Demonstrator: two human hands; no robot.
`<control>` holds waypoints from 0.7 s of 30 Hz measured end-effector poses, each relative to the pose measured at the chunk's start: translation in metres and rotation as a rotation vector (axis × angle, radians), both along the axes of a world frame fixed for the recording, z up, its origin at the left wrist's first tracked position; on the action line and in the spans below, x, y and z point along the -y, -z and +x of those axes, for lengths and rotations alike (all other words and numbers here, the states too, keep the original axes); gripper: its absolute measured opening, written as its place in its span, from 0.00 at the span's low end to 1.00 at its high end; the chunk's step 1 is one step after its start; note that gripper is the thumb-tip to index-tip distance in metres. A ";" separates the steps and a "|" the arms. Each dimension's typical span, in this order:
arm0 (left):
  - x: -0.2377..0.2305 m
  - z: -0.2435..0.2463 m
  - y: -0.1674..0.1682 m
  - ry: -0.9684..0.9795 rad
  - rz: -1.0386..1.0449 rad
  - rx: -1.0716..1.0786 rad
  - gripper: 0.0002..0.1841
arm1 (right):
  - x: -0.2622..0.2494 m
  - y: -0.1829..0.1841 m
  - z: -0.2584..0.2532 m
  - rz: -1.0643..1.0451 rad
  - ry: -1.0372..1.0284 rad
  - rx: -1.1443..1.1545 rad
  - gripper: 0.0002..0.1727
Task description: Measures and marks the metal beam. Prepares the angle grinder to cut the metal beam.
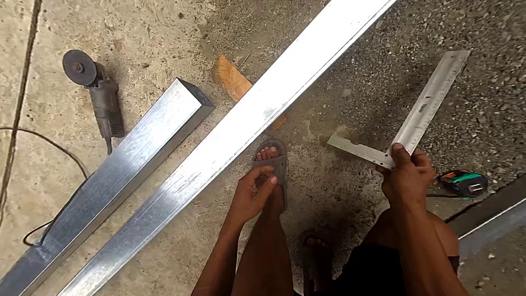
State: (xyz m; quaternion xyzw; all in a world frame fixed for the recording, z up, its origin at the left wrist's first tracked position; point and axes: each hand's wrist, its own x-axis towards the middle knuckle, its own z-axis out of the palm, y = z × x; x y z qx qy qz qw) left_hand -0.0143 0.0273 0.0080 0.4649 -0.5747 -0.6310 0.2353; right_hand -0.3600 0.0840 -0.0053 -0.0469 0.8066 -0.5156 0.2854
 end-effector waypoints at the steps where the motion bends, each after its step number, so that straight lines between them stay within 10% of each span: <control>1: 0.010 -0.006 -0.005 0.039 -0.119 0.025 0.19 | -0.006 -0.008 0.005 -0.090 -0.059 -0.041 0.08; 8: 0.050 -0.053 -0.026 0.393 -0.723 0.404 0.34 | 0.024 -0.031 0.054 -0.448 -0.679 -0.002 0.07; 21: 0.063 -0.048 0.020 0.107 -0.467 0.721 0.25 | 0.098 0.014 0.120 -0.294 -0.686 0.451 0.13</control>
